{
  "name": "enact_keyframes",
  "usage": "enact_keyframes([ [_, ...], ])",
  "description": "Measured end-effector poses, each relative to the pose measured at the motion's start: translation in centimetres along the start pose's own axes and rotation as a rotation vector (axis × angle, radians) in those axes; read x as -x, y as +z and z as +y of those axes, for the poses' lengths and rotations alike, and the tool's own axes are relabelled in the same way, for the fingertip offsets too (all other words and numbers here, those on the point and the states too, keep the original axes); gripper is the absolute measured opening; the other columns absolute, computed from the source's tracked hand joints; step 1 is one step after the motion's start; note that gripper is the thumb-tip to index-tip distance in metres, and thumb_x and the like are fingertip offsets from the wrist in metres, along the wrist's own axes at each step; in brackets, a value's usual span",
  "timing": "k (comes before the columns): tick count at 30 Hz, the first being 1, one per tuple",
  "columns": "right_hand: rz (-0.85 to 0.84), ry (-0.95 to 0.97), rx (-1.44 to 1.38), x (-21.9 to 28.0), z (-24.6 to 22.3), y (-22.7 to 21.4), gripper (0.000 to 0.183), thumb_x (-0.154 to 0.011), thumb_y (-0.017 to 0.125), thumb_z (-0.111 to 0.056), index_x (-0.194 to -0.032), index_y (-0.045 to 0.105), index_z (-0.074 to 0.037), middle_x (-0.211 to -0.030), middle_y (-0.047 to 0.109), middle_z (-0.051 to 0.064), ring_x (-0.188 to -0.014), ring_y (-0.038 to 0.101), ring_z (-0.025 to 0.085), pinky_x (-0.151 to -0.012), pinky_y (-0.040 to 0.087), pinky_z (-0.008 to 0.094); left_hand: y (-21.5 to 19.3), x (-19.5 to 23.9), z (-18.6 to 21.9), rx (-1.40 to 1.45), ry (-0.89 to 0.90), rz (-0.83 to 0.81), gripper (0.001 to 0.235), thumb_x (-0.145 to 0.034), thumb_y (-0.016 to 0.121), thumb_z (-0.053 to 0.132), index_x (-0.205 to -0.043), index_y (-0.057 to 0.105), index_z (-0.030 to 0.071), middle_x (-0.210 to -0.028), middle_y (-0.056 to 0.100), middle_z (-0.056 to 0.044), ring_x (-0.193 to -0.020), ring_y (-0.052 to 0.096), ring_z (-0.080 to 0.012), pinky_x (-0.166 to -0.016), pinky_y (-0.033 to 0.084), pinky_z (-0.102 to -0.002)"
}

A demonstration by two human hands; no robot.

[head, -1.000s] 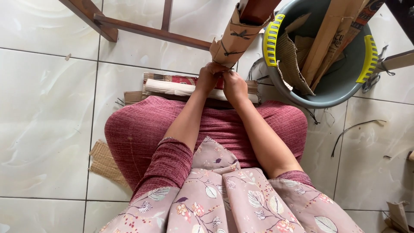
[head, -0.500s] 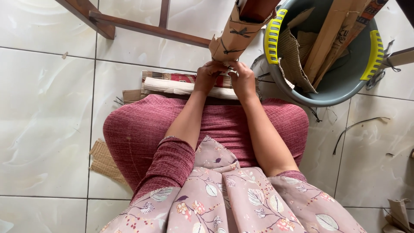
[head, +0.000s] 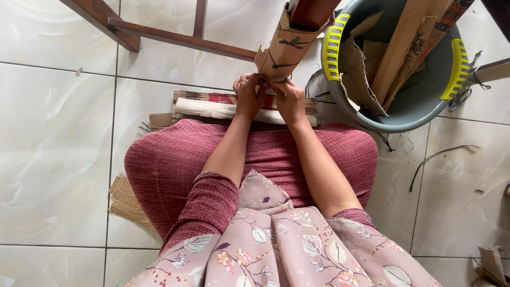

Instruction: The person sits on the floor and wraps strips of cardboard around the legs of a wooden chair. They secure the cardboard in place using black string, tying knots around the chair legs. The person handles multiple cardboard pieces and string to complete the wrapping process.

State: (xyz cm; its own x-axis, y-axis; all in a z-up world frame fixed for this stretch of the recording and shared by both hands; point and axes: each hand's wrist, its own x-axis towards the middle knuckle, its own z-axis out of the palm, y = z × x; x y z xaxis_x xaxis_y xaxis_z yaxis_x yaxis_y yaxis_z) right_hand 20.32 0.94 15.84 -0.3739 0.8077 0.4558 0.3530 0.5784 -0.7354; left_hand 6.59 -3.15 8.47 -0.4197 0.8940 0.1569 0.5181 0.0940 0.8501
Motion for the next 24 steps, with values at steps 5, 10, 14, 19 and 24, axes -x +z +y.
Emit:
enact_keyframes([
  [5, -0.047, -0.146, 0.166, 0.5, 1.0, 1.0, 0.020, -0.089, 0.063, 0.004, -0.091, 0.078, -0.008, -0.083, 0.066, 0.011, -0.075, 0.069, 0.037, -0.067, 0.058, 0.045, -1.1, -0.2, 1.6, -0.030, -0.047, -0.012, 0.014, -0.100, 0.065, 0.029, -0.110, 0.056, 0.027, -0.086, 0.072, 0.007, -0.112, 0.056, -0.0192, -0.115, 0.025, -0.052],
  [10, -0.080, -0.220, 0.311, 0.7, 1.4, 1.6, 0.021, -0.088, 0.057, 0.002, -0.093, 0.076, -0.007, -0.086, 0.057, 0.011, -0.078, 0.063, 0.038, -0.067, 0.056, 0.047, -0.4, -0.5, 0.9, -0.099, -0.080, -0.068, 0.016, -0.099, 0.063, 0.029, -0.110, 0.052, 0.027, -0.087, 0.071, 0.006, -0.111, 0.058, -0.0183, -0.114, 0.028, -0.050],
  [14, -0.145, -0.169, 0.429, 0.6, 0.7, 1.8, 0.020, -0.082, 0.059, 0.006, -0.093, 0.074, -0.002, -0.087, 0.052, 0.013, -0.076, 0.059, 0.038, -0.064, 0.055, 0.047, -1.1, 0.1, 2.4, -0.139, -0.038, -0.086, 0.022, -0.101, 0.060, 0.024, -0.115, 0.043, 0.024, -0.090, 0.072, 0.000, -0.104, 0.063, -0.0247, -0.111, 0.032, -0.052],
  [19, -0.228, -0.118, 0.495, 1.2, 0.8, 1.5, 0.018, -0.075, 0.067, 0.004, -0.091, 0.073, 0.000, -0.093, 0.053, 0.016, -0.078, 0.060, 0.036, -0.064, 0.057, 0.047, -1.2, 0.8, 2.7, -0.108, 0.038, -0.066, 0.023, -0.099, 0.056, 0.013, -0.116, 0.040, 0.018, -0.096, 0.072, -0.012, -0.097, 0.068, -0.0370, -0.098, 0.045, -0.056],
  [24, -0.209, 0.057, 0.168, 1.5, 3.6, 2.2, 0.019, -0.084, 0.063, 0.009, -0.097, 0.074, 0.000, -0.099, 0.050, 0.012, -0.082, 0.061, 0.037, -0.067, 0.059, 0.045, -0.1, 0.9, 0.2, 0.167, -0.363, -0.185, 0.040, -0.093, 0.072, 0.043, -0.123, 0.066, 0.017, -0.117, 0.072, -0.008, -0.113, 0.070, -0.0333, -0.101, 0.058, -0.048],
])
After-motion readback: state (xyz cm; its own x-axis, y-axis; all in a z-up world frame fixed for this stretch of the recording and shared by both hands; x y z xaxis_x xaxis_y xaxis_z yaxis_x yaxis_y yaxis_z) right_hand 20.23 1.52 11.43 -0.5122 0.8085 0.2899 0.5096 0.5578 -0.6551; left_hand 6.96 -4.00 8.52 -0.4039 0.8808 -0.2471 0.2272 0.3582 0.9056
